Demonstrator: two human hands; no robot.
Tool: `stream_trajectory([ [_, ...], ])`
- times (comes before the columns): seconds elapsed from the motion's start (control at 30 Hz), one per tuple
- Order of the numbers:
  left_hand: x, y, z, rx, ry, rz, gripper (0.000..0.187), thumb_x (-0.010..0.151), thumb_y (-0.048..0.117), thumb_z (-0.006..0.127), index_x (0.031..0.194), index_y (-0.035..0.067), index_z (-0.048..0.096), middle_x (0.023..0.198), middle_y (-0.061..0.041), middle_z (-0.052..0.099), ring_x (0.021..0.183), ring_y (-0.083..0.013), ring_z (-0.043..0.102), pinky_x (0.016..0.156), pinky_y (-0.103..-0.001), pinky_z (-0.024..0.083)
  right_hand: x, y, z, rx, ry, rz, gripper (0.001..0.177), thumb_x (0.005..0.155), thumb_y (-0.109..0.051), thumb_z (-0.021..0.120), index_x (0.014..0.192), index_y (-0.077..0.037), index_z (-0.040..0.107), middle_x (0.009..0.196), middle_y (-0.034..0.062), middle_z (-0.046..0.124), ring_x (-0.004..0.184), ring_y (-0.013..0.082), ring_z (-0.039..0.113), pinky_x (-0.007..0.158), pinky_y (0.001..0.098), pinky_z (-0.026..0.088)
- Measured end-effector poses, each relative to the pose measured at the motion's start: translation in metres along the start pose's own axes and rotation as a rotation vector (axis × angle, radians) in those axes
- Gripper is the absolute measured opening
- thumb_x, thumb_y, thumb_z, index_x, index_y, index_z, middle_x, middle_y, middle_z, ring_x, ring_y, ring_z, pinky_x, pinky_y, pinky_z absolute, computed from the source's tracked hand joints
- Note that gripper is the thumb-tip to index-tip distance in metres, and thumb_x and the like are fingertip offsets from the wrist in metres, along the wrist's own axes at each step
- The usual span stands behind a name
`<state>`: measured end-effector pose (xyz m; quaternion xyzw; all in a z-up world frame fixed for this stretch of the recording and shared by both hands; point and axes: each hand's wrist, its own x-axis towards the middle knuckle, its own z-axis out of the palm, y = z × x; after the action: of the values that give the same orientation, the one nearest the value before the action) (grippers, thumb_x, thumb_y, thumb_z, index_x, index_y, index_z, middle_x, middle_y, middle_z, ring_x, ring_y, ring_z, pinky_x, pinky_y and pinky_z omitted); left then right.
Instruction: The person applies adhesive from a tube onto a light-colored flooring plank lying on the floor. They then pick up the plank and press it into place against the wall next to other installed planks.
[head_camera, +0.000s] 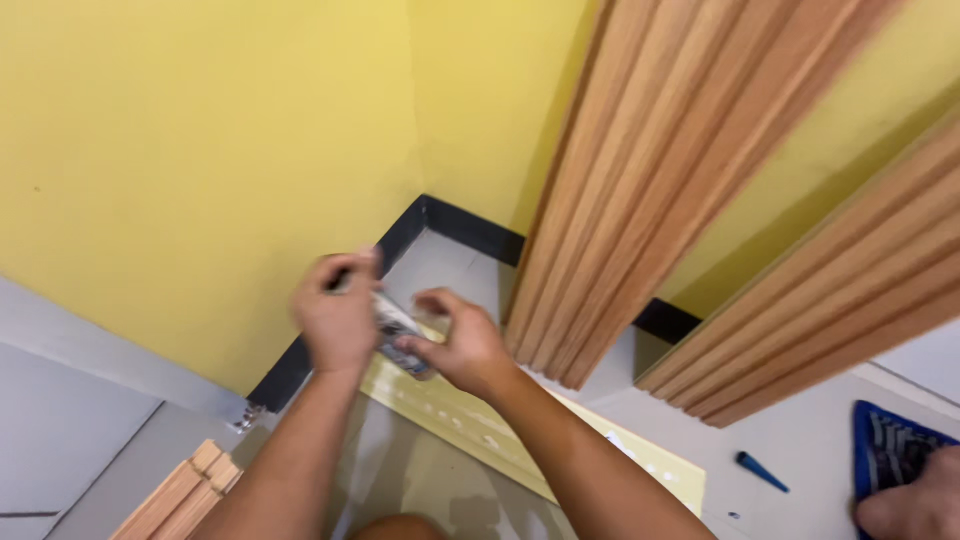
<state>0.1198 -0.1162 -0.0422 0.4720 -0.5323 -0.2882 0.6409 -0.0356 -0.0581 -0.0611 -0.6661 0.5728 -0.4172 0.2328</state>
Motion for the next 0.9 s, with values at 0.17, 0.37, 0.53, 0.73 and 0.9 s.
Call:
stream_trajectory([
  [0.17, -0.007, -0.002, -0.022, -0.454, 0.513, -0.364, 0.027, 0.099, 0.023, 0.072, 0.088, 0.001, 0.063, 0.07, -0.004, 0.059, 0.056, -0.0179, 0.061, 0.055, -0.037, 0.053, -0.075, 0.007, -0.05, 0.207, 0.309, 0.305, 0.036, 0.081, -0.023, 0.083, 0.109, -0.004, 0.069, 0.095, 0.007, 0.074, 0.087, 0.0129, 0.068, 0.081, 0.0277, 0.057],
  [0.37, -0.038, -0.033, -0.014, -0.923, 0.657, -0.76, 0.033, 0.102, 0.036, 0.067, 0.098, 0.006, 0.053, 0.089, -0.007, 0.055, 0.074, -0.0255, 0.064, 0.064, -0.045, 0.061, -0.17, 0.028, -0.036, 0.528, -0.051, 0.57, 0.029, 0.083, -0.014, 0.082, 0.107, -0.003, 0.07, 0.097, 0.0051, 0.076, 0.083, 0.0118, 0.067, 0.077, 0.0262, 0.056],
  [0.53, -0.107, -0.029, 0.026, -0.946, 0.508, -1.057, 0.046, 0.101, 0.052, 0.054, 0.114, 0.008, 0.049, 0.109, -0.014, 0.059, 0.095, -0.0293, 0.068, 0.083, -0.055, 0.061, -0.157, 0.01, -0.035, 0.794, 0.187, 0.483, 0.051, 0.082, -0.009, 0.08, 0.128, -0.009, 0.057, 0.117, 0.0014, 0.069, 0.1, 0.0121, 0.068, 0.09, 0.0298, 0.057],
  [0.73, -0.205, 0.001, 0.078, -0.953, 0.367, -1.319, 0.056, 0.1, 0.061, 0.048, 0.116, 0.007, 0.044, 0.109, -0.018, 0.059, 0.095, -0.0332, 0.065, 0.092, -0.051, 0.056, -0.163, 0.021, -0.057, 1.137, 0.559, 0.427, 0.044, 0.081, -0.003, 0.076, 0.121, -0.002, 0.058, 0.109, 0.012, 0.071, 0.103, 0.0207, 0.069, 0.094, 0.0366, 0.056],
  [0.9, -0.266, 0.01, 0.133, -0.823, 0.102, -1.294, 0.04, 0.101, 0.045, 0.059, 0.115, 0.008, 0.053, 0.1, -0.009, 0.063, 0.088, -0.0255, 0.068, 0.077, -0.043, 0.058, -0.199, 0.063, -0.101, 1.357, 0.812, 0.369, 0.029, 0.084, -0.005, 0.071, 0.11, 0.003, 0.06, 0.102, 0.0163, 0.072, 0.099, 0.0261, 0.071, 0.092, 0.0412, 0.056],
])
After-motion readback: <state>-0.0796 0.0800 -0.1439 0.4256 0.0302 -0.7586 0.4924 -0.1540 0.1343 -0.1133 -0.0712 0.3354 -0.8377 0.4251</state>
